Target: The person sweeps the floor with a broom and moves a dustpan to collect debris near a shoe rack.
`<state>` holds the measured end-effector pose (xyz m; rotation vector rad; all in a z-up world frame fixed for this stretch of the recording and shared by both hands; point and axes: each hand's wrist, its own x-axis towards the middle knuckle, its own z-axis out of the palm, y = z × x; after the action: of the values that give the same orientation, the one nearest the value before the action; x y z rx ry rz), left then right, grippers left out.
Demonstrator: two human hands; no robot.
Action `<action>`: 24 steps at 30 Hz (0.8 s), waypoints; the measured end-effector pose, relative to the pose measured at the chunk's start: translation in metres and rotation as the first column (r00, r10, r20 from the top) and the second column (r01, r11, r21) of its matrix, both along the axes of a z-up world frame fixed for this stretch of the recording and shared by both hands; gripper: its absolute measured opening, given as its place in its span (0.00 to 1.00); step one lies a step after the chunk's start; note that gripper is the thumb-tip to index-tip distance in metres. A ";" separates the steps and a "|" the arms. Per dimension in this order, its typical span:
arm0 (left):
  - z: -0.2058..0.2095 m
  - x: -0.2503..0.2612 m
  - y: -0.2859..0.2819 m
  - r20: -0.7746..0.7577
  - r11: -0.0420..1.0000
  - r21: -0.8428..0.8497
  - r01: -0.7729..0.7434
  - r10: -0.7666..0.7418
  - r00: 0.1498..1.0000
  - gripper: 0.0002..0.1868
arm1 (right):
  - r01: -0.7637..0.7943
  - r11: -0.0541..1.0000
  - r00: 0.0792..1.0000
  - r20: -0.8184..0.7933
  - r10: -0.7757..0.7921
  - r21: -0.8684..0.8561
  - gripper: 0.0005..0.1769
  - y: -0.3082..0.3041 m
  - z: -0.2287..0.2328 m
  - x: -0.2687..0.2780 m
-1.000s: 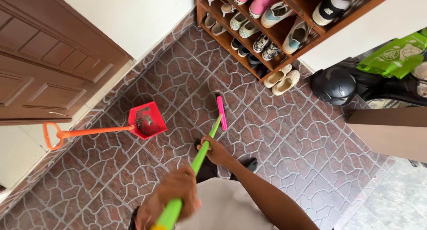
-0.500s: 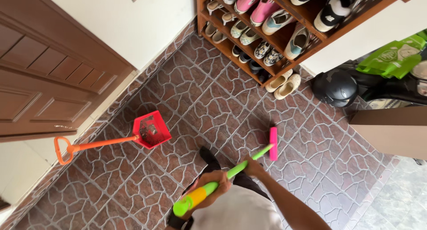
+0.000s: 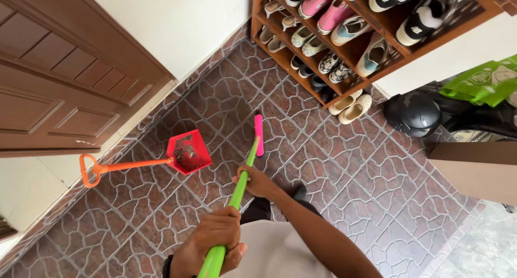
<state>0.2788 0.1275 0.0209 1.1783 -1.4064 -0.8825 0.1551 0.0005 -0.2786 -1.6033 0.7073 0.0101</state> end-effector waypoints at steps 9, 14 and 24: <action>-0.089 -0.031 -0.016 -0.241 0.974 0.147 -0.172 0.204 0.949 0.13 | 0.011 0.992 0.999 0.049 -0.005 -0.123 0.16 -0.095 -0.093 -0.108; -0.137 -0.081 -0.040 -0.287 0.960 0.140 -0.244 0.275 0.917 0.14 | 0.008 0.999 0.966 -0.256 -0.021 -0.053 0.23 -0.118 -0.109 -0.125; -0.052 -0.023 -0.058 -0.030 0.933 0.045 -0.358 0.360 0.933 0.15 | -0.129 0.978 0.992 -0.010 0.129 -0.162 0.15 -0.088 -0.084 0.002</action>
<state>0.2556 0.0691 -0.0314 1.3871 -1.0987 -0.6699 0.1572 -0.0870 -0.3627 -1.8039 0.6153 0.0474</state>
